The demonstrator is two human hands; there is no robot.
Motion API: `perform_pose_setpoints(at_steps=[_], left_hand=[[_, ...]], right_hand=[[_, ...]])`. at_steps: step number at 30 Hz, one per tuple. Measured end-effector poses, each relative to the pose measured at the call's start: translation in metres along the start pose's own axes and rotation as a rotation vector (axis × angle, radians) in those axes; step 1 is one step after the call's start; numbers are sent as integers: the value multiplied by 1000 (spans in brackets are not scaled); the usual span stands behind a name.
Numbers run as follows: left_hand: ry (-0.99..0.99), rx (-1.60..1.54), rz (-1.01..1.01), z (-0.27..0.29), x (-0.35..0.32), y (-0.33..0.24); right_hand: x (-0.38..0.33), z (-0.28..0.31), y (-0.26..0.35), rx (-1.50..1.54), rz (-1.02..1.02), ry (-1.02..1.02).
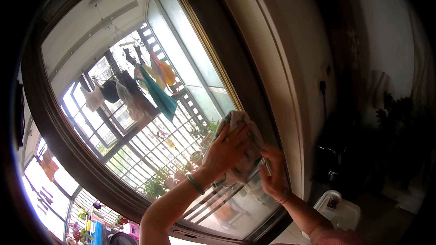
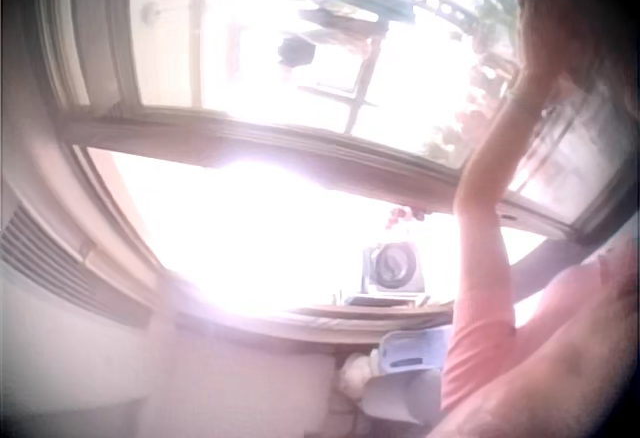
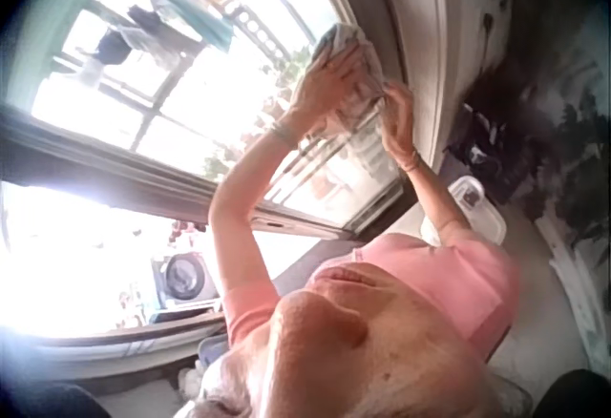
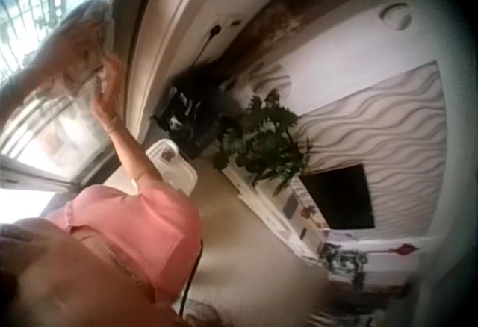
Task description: The person dips a cloth into a green basin of water, wrings it out, and wipes a large glass sliding door. They clean the glass surface and the metal frame, repeatedly dipping the cloth to re-wet it. The person also wipes the floor area near the door frame.
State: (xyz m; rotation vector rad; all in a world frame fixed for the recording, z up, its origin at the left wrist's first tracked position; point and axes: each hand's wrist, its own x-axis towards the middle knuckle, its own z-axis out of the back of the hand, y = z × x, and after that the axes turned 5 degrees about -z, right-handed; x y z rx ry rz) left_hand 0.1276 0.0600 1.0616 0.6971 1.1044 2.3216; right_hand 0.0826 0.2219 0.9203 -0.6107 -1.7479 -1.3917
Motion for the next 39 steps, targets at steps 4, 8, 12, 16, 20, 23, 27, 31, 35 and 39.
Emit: perform_pose_setpoints(at_steps=[4, 8, 12, 16, 20, 23, 27, 31, 35, 39], left_hand=[[10, -97, 50, -9, -6, -1], [18, 26, -3, -5, 4, 8], [91, 70, -28, 8, 12, 21], [90, -15, -9, 8, 15, 37], [63, -69, 16, 25, 25, 64], [-53, -85, 34, 40, 31, 96], [-13, 41, 55, 76, 49, 146], [-156, 156, 76, 107, 63, 198], [-239, 298, 79, 124, 69, 247], [-275, 403, 129, 159, 82, 295]], right_hand=[[36, -56, 5, 31, -103, 69], [51, -79, -12, -12, -39, -39], [68, -83, -14, -81, 32, -102], [81, -88, -4, -102, 29, -122], [117, -91, 7, -60, 103, -176], [152, -93, 35, 4, 179, -184], [205, -103, 45, -108, 295, -230], [264, -108, 72, -123, 427, -267], [319, -119, 98, -93, 554, -282], [381, -120, 134, -115, 671, -336]])
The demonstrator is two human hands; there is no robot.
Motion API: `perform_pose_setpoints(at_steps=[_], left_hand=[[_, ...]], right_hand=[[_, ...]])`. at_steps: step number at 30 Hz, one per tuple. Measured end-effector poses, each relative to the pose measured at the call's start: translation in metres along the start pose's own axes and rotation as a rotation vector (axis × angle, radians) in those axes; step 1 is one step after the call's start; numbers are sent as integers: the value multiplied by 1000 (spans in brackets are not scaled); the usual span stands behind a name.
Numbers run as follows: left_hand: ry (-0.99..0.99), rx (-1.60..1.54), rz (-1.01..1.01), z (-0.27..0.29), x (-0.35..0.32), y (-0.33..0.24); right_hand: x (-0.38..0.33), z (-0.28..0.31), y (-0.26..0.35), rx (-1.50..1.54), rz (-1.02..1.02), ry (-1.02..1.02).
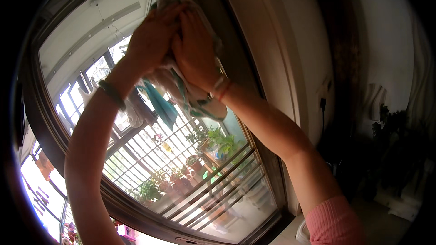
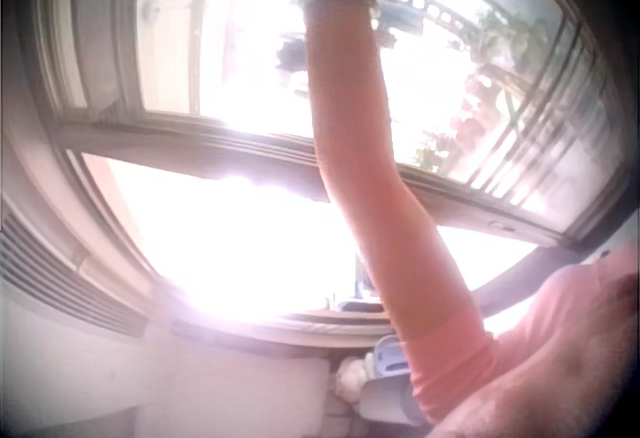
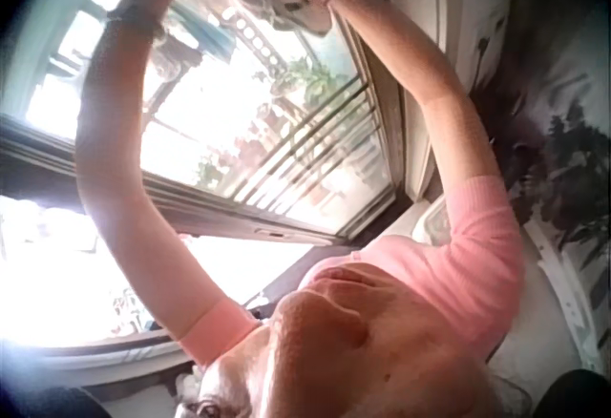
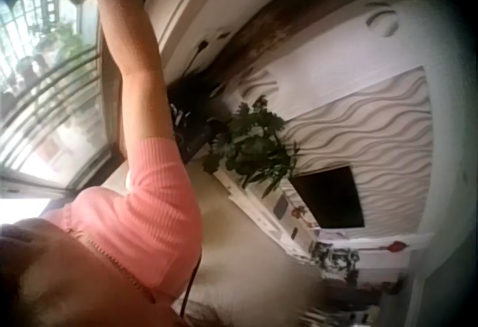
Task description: The person dips a cloth into a green basin of water, wrings it out, and wipes a large glass sliding door. They clean the glass surface and the metal frame, repeatedly dipping the cloth to re-wet it. The person also wipes the floor area near the door frame.
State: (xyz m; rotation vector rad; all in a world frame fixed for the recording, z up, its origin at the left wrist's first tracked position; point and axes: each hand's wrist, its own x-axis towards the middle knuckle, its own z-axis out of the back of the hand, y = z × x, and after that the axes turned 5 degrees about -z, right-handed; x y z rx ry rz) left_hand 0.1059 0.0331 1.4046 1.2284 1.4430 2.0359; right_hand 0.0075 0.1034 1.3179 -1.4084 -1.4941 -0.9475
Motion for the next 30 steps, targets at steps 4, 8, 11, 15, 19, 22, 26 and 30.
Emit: perform_pose_setpoints(at_steps=[4, 8, 11, 15, 19, 22, 26, 30], left_hand=[[28, 12, 3, 5, 22, 43], [148, 220, 4, 15, 47, 96], [257, 366, 0, 21, 49, 100], [463, 376, 239, 40, 57, 58], [267, 317, 139, 25, 26, 31], [173, 276, 136, 14, 15, 9], [-2, 186, 127, -9, -1, -22], [-3, 21, 186, -7, -19, -74]], right_hand=[[51, -18, -3, 24, 27, 44], [112, -26, -6, -8, 27, 136], [135, -26, -5, 116, -80, 284], [122, -28, -28, 3, 166, 185], [80, -14, -28, -31, 166, 163], [49, -4, -28, -4, 163, 148], [10, 21, -19, -31, 133, 158], [-36, 36, -14, 29, 86, 159]])
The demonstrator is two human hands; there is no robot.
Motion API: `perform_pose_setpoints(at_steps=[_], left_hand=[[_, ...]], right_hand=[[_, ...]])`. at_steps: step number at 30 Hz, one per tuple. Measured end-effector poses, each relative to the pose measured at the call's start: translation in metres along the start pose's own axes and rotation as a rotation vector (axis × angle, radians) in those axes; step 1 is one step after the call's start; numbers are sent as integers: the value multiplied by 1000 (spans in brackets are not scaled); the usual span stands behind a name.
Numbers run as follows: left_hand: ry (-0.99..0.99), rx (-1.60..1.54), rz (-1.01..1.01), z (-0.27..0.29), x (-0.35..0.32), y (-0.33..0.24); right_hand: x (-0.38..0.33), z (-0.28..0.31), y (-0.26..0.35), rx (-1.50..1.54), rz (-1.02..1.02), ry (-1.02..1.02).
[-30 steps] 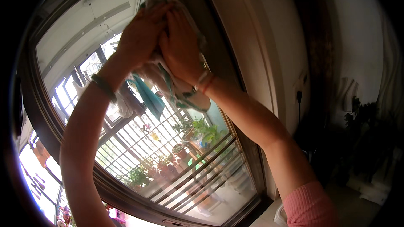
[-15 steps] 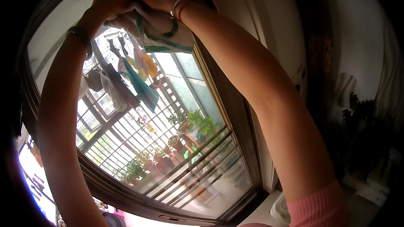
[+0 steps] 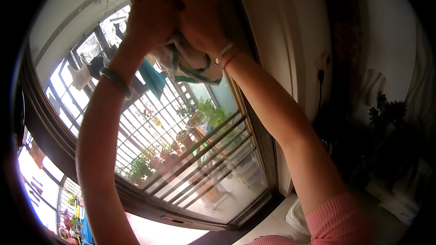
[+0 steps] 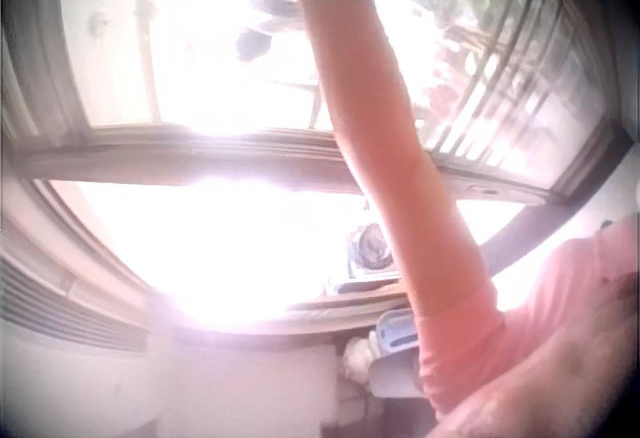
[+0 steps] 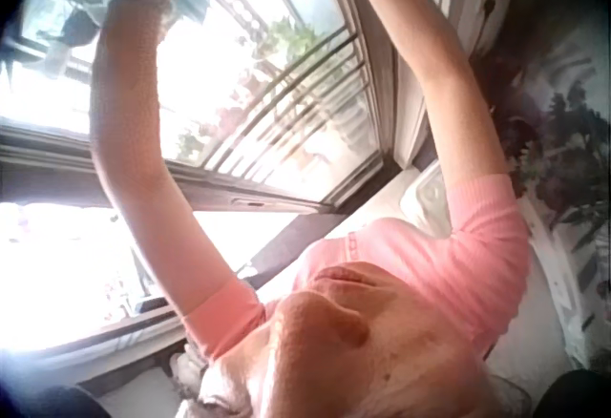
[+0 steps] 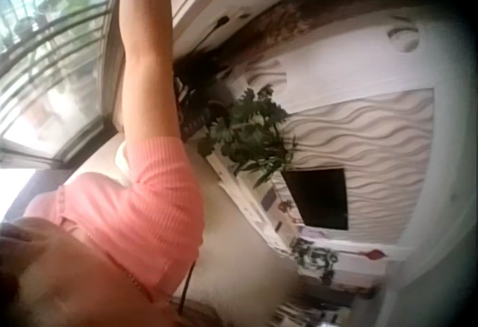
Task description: The person dips a cloth into a green basin of water, wrings it out, and wipes a large glass sliding door. They clean the glass surface and the metal frame, repeatedly dipping the cloth to re-wet it. The person also wipes the floor area near the door frame.
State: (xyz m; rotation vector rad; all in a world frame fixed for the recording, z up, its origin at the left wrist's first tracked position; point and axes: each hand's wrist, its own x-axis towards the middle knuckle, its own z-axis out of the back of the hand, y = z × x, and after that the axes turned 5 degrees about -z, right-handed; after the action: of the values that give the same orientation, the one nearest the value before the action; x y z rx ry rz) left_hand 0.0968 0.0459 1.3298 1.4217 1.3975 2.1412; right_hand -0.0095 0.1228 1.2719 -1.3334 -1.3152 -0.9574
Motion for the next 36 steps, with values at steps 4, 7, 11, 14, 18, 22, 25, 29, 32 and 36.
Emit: perform_pose_setpoints(at_steps=[4, 7, 11, 14, 18, 22, 25, 29, 32, 36], left_hand=[[-3, -78, -4, 2, -37, -48], [4, -225, 6, -7, -69, -90], [183, -224, -50, -1, -107, -157], [290, -278, -91, 0, -156, -212], [442, -219, -157, 19, -230, -279], [512, -303, -128, 30, -288, -318], [555, -329, -92, 39, -305, -322], [519, -259, -16, 43, -303, -311], [536, -222, 43, 43, -292, -287], [458, -166, 82, 49, -263, -235]], right_hand=[[-58, 10, 7, -13, -8, -43], [-116, 22, 23, -64, -107, -15], [-200, 48, 44, -148, -316, 99], [-269, 60, 75, -137, -494, 163], [-360, 78, 122, -43, -755, 277], [-401, 91, 158, 47, -856, 410], [-396, 92, 170, 32, -841, 486], [-370, 78, 175, -38, -756, 464], [-359, 63, 159, -102, -581, 418], [-304, 37, 149, -91, -517, 371]])
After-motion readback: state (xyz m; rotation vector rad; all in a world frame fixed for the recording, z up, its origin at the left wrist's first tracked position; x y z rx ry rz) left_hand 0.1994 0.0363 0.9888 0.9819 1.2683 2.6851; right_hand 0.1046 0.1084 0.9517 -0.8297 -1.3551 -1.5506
